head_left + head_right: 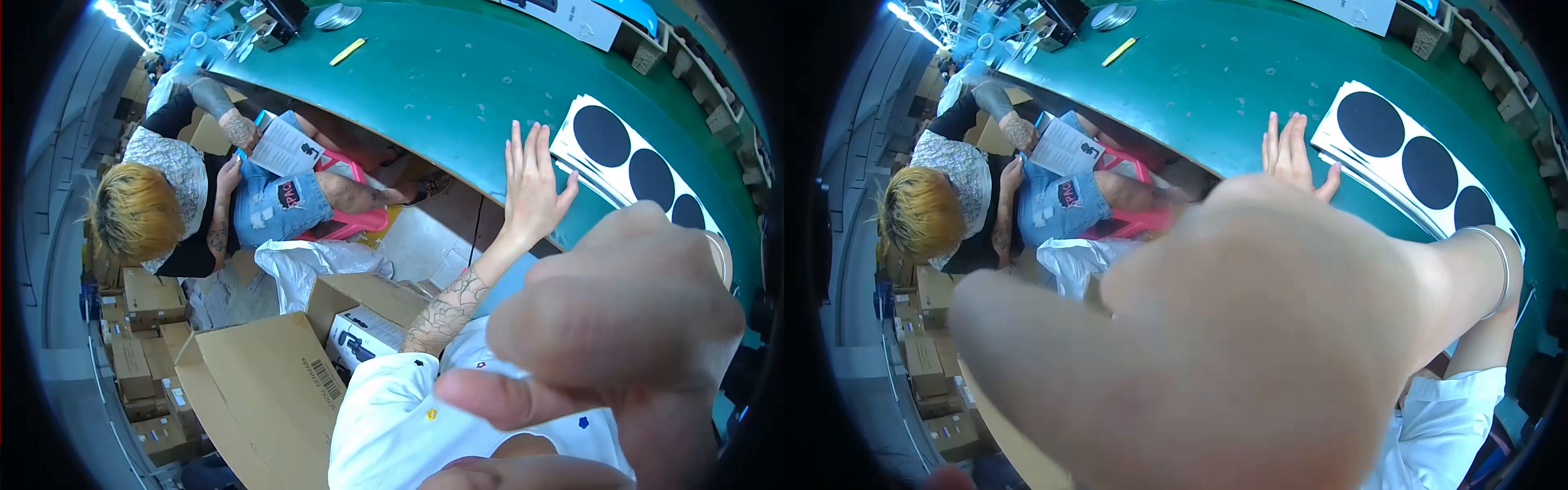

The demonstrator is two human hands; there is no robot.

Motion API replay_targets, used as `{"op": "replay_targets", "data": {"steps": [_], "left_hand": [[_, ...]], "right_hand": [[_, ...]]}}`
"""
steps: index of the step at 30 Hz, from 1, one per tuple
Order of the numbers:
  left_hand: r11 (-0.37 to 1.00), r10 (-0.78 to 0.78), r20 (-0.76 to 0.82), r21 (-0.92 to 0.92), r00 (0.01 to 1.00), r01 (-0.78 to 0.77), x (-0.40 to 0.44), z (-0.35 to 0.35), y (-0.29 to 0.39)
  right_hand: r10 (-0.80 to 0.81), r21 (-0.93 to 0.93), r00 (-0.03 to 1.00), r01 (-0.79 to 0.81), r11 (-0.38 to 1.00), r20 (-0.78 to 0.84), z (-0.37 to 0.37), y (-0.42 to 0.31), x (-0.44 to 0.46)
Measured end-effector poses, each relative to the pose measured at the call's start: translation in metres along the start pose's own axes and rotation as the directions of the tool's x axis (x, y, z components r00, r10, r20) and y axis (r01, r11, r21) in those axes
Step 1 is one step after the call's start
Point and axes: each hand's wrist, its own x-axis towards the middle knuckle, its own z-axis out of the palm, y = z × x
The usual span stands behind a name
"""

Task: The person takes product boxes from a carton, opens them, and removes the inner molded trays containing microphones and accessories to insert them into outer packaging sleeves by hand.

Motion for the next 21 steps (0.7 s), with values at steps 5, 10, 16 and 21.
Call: {"op": "replay_targets", "data": {"steps": [5, 10, 16, 21], "left_hand": [[1.000, 0.003, 0.020, 0.003, 1.000, -0.003, -0.002, -0.001, 0.001], [1.000, 0.006, -0.034, 0.022, 0.999, -0.005, -0.002, 0.003, 0.002], [0.999, -0.007, -0.053, 0.043, 0.999, 0.009, -0.004, 0.004, 0.004], [0.999, -0.014, -0.046, 0.032, 0.999, 0.015, -0.001, 0.002, 0.006]], "right_hand": [[-0.047, -0.062, 0.999, 0.046, 0.997, -0.011, 0.007, 0.006, -0.006], [-0.139, -0.082, 0.989, 0.143, 0.986, 0.042, 0.010, 0.012, -0.005], [-0.234, -0.195, 0.966, 0.252, 0.948, 0.113, 0.009, 0.027, -0.004], [-0.546, -0.303, 0.792, 0.610, 0.732, 0.273, 0.010, 0.037, 0.011]]}}
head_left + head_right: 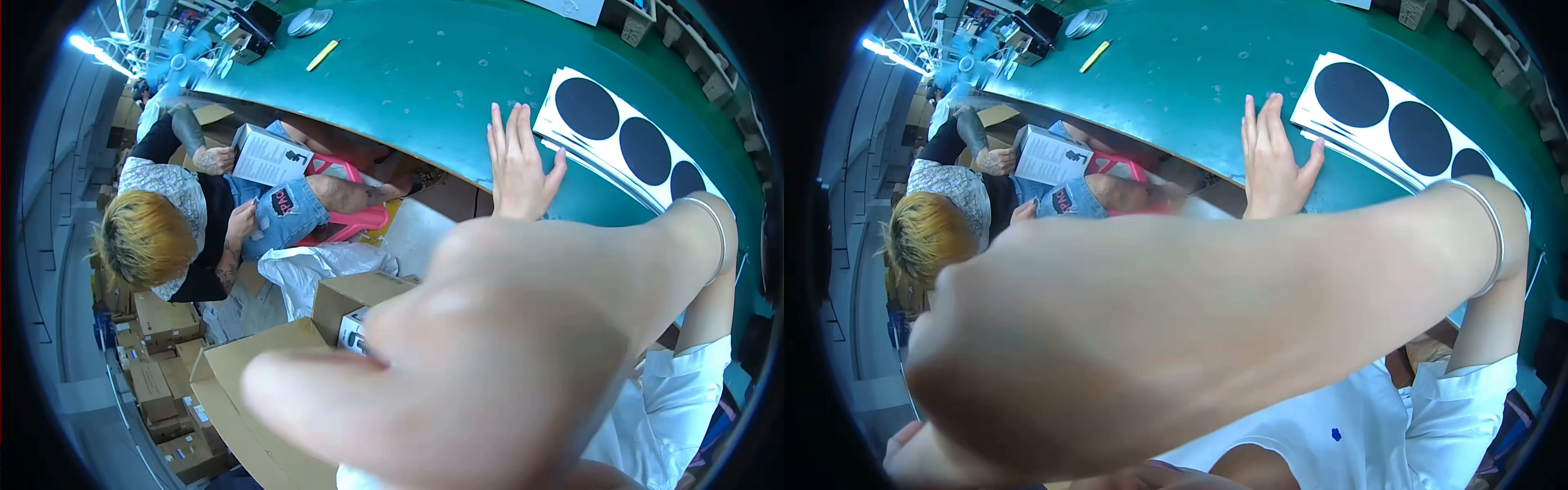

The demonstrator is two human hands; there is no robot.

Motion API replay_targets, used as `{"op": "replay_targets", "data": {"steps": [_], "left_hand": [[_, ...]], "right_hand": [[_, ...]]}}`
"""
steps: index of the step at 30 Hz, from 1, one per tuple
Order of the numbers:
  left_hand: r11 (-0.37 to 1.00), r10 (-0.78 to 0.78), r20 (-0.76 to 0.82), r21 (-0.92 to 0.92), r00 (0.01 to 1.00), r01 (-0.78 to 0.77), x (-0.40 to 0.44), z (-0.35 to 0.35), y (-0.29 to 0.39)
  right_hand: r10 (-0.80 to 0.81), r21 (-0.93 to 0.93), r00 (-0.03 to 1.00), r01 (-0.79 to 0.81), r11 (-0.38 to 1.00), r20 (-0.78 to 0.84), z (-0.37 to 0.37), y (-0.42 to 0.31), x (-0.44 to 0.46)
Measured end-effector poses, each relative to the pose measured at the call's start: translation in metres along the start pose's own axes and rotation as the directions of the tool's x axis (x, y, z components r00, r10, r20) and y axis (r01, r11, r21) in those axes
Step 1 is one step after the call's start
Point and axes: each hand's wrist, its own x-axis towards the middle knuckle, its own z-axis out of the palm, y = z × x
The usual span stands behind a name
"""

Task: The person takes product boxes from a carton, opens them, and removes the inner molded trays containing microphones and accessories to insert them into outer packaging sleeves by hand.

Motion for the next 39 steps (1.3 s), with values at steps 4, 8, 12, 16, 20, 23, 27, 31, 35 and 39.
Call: {"op": "replay_targets", "data": {"steps": [4, 8, 12, 16, 20, 23, 27, 31, 35, 39], "left_hand": [[1.000, 0.019, 0.042, -0.008, 0.999, -0.019, 0.001, 0.001, -0.004], [0.999, 0.028, 0.058, -0.031, 0.998, -0.026, 0.002, 0.005, -0.005], [1.000, -0.012, 0.041, -0.008, 0.999, 0.013, 0.000, 0.005, -0.003], [0.996, -0.015, -0.006, 0.093, 1.000, 0.015, -0.007, 0.021, -0.017], [0.981, 0.052, -0.015, 0.188, 0.999, -0.048, -0.006, 0.018, -0.012], [0.999, -0.028, 0.017, 0.037, 0.999, 0.027, -0.004, 0.004, 0.005], [0.999, 0.018, 0.030, 0.035, 0.999, -0.019, -0.001, 0.006, -0.001], [0.999, -0.034, 0.103, -0.017, 0.994, 0.036, 0.005, -0.006, 0.005], [0.999, -0.015, 0.172, -0.047, 0.985, 0.024, 0.010, -0.012, 0.002], [0.996, -0.054, 0.139, -0.063, 0.989, 0.064, 0.009, -0.009, 0.001]], "right_hand": [[-0.222, -0.094, 0.974, 0.225, 0.970, 0.044, 0.005, 0.011, -0.001], [-0.330, -0.123, 0.943, 0.334, 0.934, 0.055, 0.011, 0.015, 0.001], [-0.403, -0.143, 0.913, 0.408, 0.902, 0.061, 0.014, 0.020, 0.008], [-0.413, -0.142, 0.908, 0.418, 0.897, 0.065, 0.017, 0.038, 0.008], [-0.410, -0.123, 0.905, 0.422, 0.898, 0.116, 0.035, 0.063, -0.002], [-0.453, 0.017, 0.869, 0.459, 0.888, 0.198, 0.060, 0.077, -0.024], [-0.574, 0.296, 0.758, 0.496, 0.816, 0.310, 0.087, 0.075, -0.043], [-0.468, 0.315, 0.873, 0.486, 0.815, -0.137, 0.081, 0.063, -0.013], [-0.400, 0.417, 0.915, 0.381, 0.825, -0.045, 0.065, 0.058, -0.004], [-0.478, 0.256, 0.876, 0.476, 0.841, -0.057, 0.050, 0.081, -0.002]]}}
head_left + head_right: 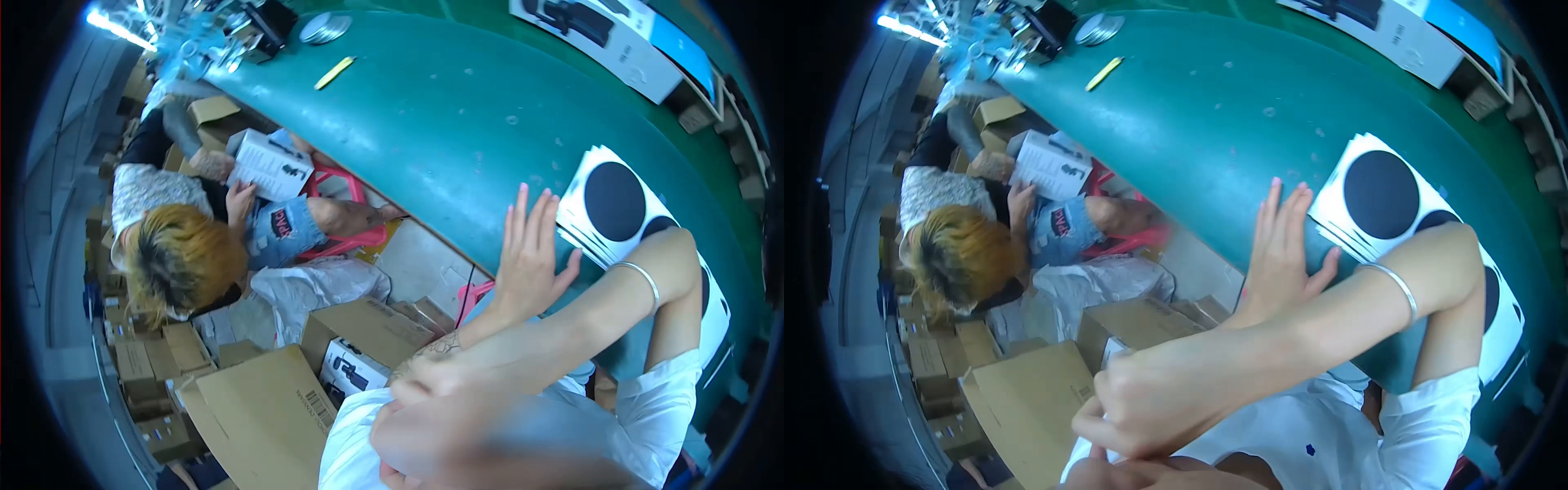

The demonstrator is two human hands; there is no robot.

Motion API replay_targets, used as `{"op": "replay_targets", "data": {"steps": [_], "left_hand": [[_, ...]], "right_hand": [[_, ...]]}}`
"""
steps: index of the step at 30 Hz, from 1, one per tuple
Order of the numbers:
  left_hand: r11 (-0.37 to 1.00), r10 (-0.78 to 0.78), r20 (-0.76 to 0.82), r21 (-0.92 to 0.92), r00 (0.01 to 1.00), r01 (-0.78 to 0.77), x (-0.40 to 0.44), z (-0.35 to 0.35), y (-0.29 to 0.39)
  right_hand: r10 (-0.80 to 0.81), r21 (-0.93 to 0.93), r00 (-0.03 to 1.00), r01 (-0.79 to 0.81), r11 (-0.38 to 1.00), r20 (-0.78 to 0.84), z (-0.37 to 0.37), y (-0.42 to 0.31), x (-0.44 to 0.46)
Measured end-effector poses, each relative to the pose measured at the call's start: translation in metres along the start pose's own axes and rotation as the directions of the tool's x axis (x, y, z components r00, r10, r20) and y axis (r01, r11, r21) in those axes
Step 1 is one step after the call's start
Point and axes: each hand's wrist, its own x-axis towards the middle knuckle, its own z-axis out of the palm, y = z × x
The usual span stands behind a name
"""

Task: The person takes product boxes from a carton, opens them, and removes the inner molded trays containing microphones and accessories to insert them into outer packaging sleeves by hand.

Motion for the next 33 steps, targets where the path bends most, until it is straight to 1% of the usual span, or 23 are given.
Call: {"op": "replay_targets", "data": {"steps": [3, 6, 11, 12, 13, 14, 15, 18, 20, 22, 23, 24, 25, 26, 28, 29, 32, 33], "left_hand": [[1.000, -0.026, -0.015, 0.002, 1.000, 0.026, -0.002, 0.003, -0.002], [0.999, -0.027, -0.014, 0.034, 1.000, 0.028, -0.004, -0.001, -0.006], [1.000, -0.007, -0.016, 0.024, 1.000, 0.008, -0.004, 0.001, -0.003], [1.000, 0.001, -0.016, 0.024, 1.000, -0.001, -0.003, 0.001, -0.003], [0.999, 0.012, 0.034, 0.031, 0.999, -0.013, -0.002, -0.002, -0.003], [1.000, 0.016, 0.039, 0.021, 0.999, -0.017, -0.002, 0.001, 0.000], [1.000, 0.013, 0.038, 0.022, 0.999, -0.014, -0.002, 0.001, 0.001], [0.999, -0.011, 0.012, 0.038, 1.000, 0.011, -0.003, -0.003, 0.002], [1.000, -0.016, -0.023, 0.021, 1.000, 0.017, -0.005, 0.006, -0.004], [0.991, 0.039, -0.008, 0.125, 0.999, -0.038, -0.007, 0.011, -0.013], [0.980, 0.070, 0.003, 0.184, 0.998, -0.069, -0.009, 0.008, -0.015], [0.966, 0.102, 0.023, 0.235, 0.995, -0.104, -0.010, 0.006, -0.015], [0.975, 0.102, 0.039, 0.194, 0.994, -0.108, -0.009, 0.004, -0.017], [0.979, 0.072, 0.020, 0.188, 0.997, -0.074, -0.008, 0.008, -0.017], [0.987, 0.006, -0.004, 0.164, 1.000, -0.006, -0.008, 0.019, -0.014], [0.991, 0.023, -0.026, 0.135, 0.999, -0.020, -0.007, 0.017, -0.012], [0.996, 0.028, -0.042, 0.090, 0.999, -0.024, -0.006, 0.006, -0.007], [0.995, 0.038, -0.051, 0.095, 0.998, -0.033, -0.005, 0.006, -0.006]], "right_hand": [[-0.057, -0.130, 0.997, 0.048, 0.990, -0.061, 0.009, 0.006, -0.005], [-0.076, -0.191, 0.991, 0.053, 0.980, -0.115, 0.017, 0.007, 0.000], [-0.018, -0.255, 0.996, -0.006, 0.967, -0.092, 0.018, -0.002, 0.013], [-0.020, -0.259, 0.994, -0.010, 0.966, -0.110, 0.019, -0.005, 0.018], [-0.024, -0.260, 0.992, -0.010, 0.966, -0.128, 0.021, -0.009, 0.024], [-0.033, -0.252, 0.988, -0.006, 0.968, -0.151, 0.021, -0.011, 0.027], [-0.052, -0.283, 0.986, 0.004, 0.959, -0.160, 0.019, -0.011, 0.029], [-0.054, -0.240, 0.996, 0.035, 0.970, -0.072, 0.020, -0.008, 0.017], [-0.091, -0.166, 0.979, 0.060, 0.984, -0.183, 0.026, 0.009, 0.003], [-0.043, -0.086, 0.996, 0.036, 0.996, -0.078, 0.024, 0.025, -0.018], [0.016, -0.052, 0.996, -0.011, 0.999, 0.090, 0.022, 0.030, -0.032], [0.060, 0.017, 0.975, -0.065, 0.998, 0.212, 0.030, 0.029, -0.043], [0.099, 0.072, 0.936, -0.130, 0.989, 0.338, 0.042, 0.025, -0.056], [0.133, 0.114, 0.878, -0.207, 0.972, 0.460, 0.049, 0.023, -0.060], [0.120, 0.182, 0.854, -0.242, 0.953, 0.506, 0.059, 0.021, -0.070], [0.116, 0.215, 0.842, -0.264, 0.940, 0.527, 0.061, 0.019, -0.071], [0.208, 0.203, 0.864, -0.330, 0.922, 0.458, 0.059, 0.022, -0.071], [0.191, 0.179, 0.862, -0.305, 0.935, 0.470, 0.060, 0.021, -0.073]]}}
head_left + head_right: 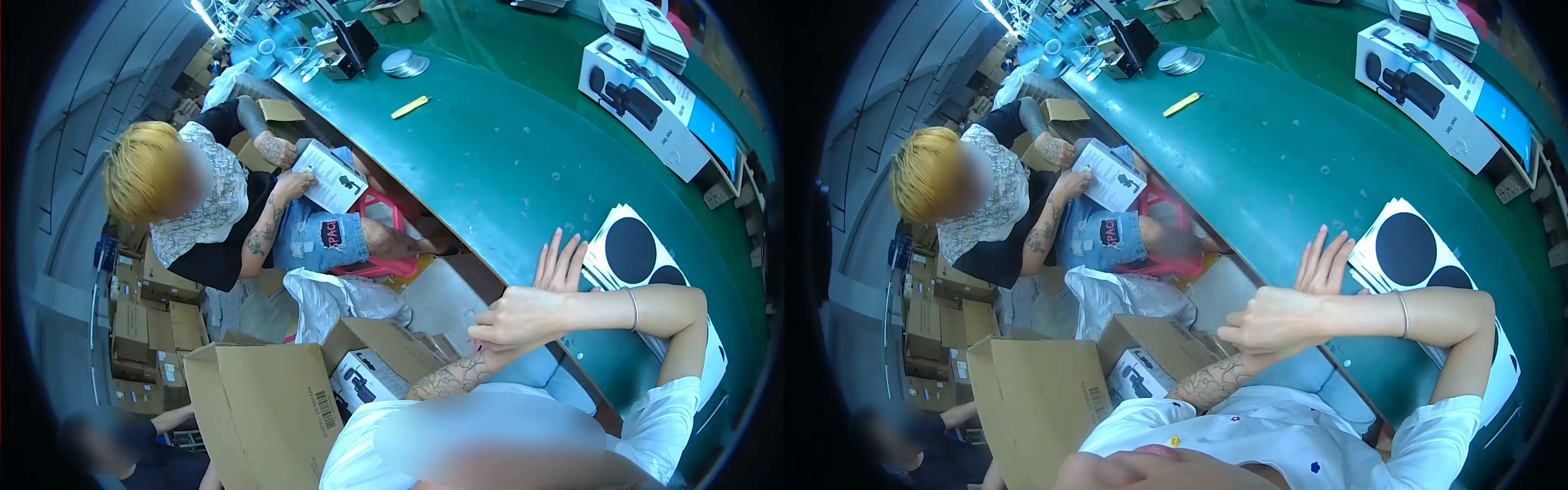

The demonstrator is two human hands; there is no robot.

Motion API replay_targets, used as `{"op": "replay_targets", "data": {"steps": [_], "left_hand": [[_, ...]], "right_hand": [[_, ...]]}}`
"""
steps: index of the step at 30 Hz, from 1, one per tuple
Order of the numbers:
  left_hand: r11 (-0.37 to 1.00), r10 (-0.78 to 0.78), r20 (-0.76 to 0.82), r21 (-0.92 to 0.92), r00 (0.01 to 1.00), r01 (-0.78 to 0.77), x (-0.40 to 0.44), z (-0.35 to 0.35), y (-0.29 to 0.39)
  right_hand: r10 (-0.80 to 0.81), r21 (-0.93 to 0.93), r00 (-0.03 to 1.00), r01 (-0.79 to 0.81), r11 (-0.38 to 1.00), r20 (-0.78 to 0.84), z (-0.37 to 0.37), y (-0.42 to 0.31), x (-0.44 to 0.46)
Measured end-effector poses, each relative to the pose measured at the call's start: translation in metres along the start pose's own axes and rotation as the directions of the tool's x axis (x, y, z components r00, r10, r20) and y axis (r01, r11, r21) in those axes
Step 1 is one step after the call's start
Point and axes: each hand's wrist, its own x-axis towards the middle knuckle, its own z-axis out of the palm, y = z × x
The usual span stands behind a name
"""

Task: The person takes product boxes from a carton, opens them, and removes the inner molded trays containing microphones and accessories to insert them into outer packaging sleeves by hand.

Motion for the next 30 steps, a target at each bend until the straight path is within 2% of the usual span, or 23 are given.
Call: {"op": "replay_targets", "data": {"steps": [5, 11, 17, 20, 22, 24, 26, 30], "left_hand": [[1.000, 0.026, -0.020, 0.014, 0.999, -0.025, -0.003, 0.006, -0.004], [0.998, 0.018, 0.046, 0.064, 0.999, -0.021, -0.002, -0.001, -0.001], [0.998, 0.009, 0.059, 0.057, 0.998, -0.012, -0.002, -0.001, -0.001], [0.998, 0.008, 0.074, 0.066, 0.997, -0.013, -0.003, -0.003, 0.000], [0.998, 0.001, 0.081, 0.065, 0.997, -0.006, -0.002, -0.003, 0.000], [0.998, -0.003, 0.086, 0.064, 0.996, -0.003, -0.002, -0.004, 0.001], [0.998, -0.003, 0.089, 0.062, 0.996, -0.002, -0.002, -0.006, 0.002], [0.997, -0.002, 0.076, 0.073, 0.997, -0.004, -0.003, -0.003, 0.001]], "right_hand": [[-0.015, -0.082, 0.999, 0.018, 0.996, 0.038, 0.009, -0.002, -0.003], [0.099, -0.035, 0.995, -0.100, 0.994, -0.026, 0.014, 0.000, -0.004], [0.145, -0.081, 0.989, -0.142, 0.987, 0.031, 0.021, 0.003, -0.005], [0.215, -0.015, 0.977, -0.215, 0.976, -0.015, 0.020, -0.001, -0.004], [0.266, -0.055, 0.959, -0.272, 0.961, -0.097, 0.045, 0.006, -0.009], [0.277, -0.071, 0.956, -0.285, 0.956, -0.100, 0.038, 0.002, -0.005], [0.251, -0.063, 0.968, -0.252, 0.966, -0.023, 0.023, -0.002, -0.004], [0.200, -0.010, 0.979, -0.200, 0.980, -0.034, 0.018, 0.001, -0.004]]}}
